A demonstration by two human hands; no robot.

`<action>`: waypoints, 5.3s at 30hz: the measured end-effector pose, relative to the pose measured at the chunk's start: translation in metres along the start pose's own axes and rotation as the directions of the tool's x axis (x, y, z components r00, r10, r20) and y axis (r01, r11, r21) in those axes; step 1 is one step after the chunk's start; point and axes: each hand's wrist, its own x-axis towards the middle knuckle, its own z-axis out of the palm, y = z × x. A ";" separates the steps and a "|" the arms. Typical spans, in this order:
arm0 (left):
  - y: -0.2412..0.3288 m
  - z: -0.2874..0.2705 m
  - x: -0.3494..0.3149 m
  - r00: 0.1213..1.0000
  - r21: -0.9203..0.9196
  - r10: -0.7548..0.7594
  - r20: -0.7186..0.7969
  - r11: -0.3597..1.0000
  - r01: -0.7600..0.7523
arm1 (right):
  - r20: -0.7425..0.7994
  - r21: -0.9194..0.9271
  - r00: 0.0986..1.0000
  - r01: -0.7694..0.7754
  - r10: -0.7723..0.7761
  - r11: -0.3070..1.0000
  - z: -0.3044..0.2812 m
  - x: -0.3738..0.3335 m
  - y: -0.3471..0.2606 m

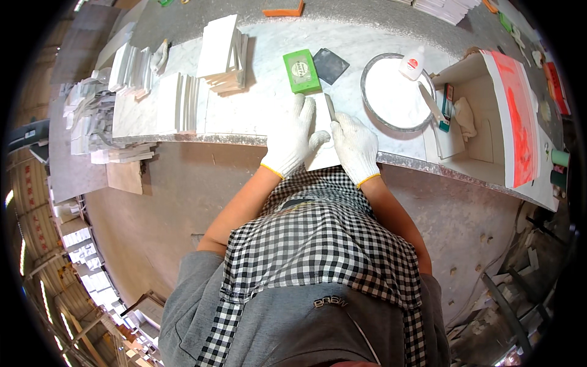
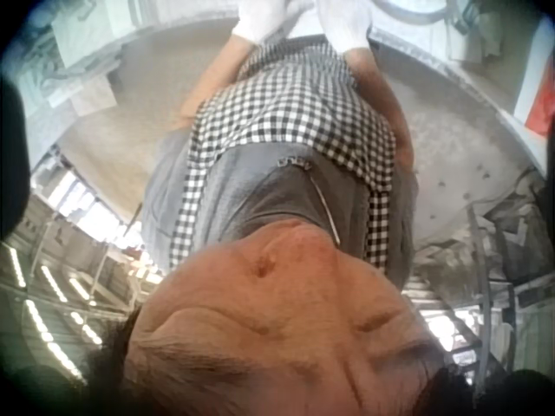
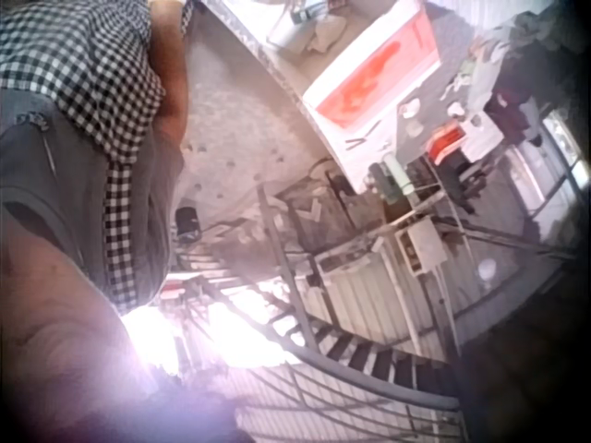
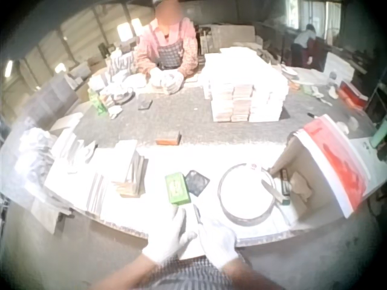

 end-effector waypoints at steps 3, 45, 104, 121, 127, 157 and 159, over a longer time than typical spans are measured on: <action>0.002 -0.008 0.003 0.995 -0.018 -0.040 0.096 0.999 0.042 | 0.018 -0.019 1.000 -0.001 0.002 1.000 -0.001 0.002 -0.002; -0.011 -0.001 0.006 0.994 -0.038 0.104 -0.017 0.994 -0.105 | 0.102 -0.095 0.993 -0.041 0.051 0.995 -0.006 0.027 -0.008; -0.015 0.003 0.006 0.986 -0.045 0.161 -0.038 0.986 -0.163 | 0.164 -0.149 0.986 0.012 0.012 0.989 -0.009 0.028 -0.010; -0.008 0.002 0.007 0.995 0.037 0.101 -0.011 0.994 -0.101 | 0.322 -0.228 0.934 -0.080 0.152 0.970 -0.050 -0.033 -0.012; 0.040 -0.002 0.006 0.985 0.293 -0.171 0.015 0.943 0.159 | 0.176 0.047 0.953 -0.258 0.246 0.965 -0.040 -0.063 0.014; -0.014 -0.026 -0.011 0.980 0.295 0.082 0.182 0.946 -0.134 | 0.171 0.513 0.927 -0.374 0.335 0.773 -0.046 -0.056 0.016; -0.033 -0.042 0.001 0.958 0.159 0.071 0.277 0.980 -0.118 | 0.182 0.506 0.926 -0.376 0.330 0.776 -0.047 -0.054 0.013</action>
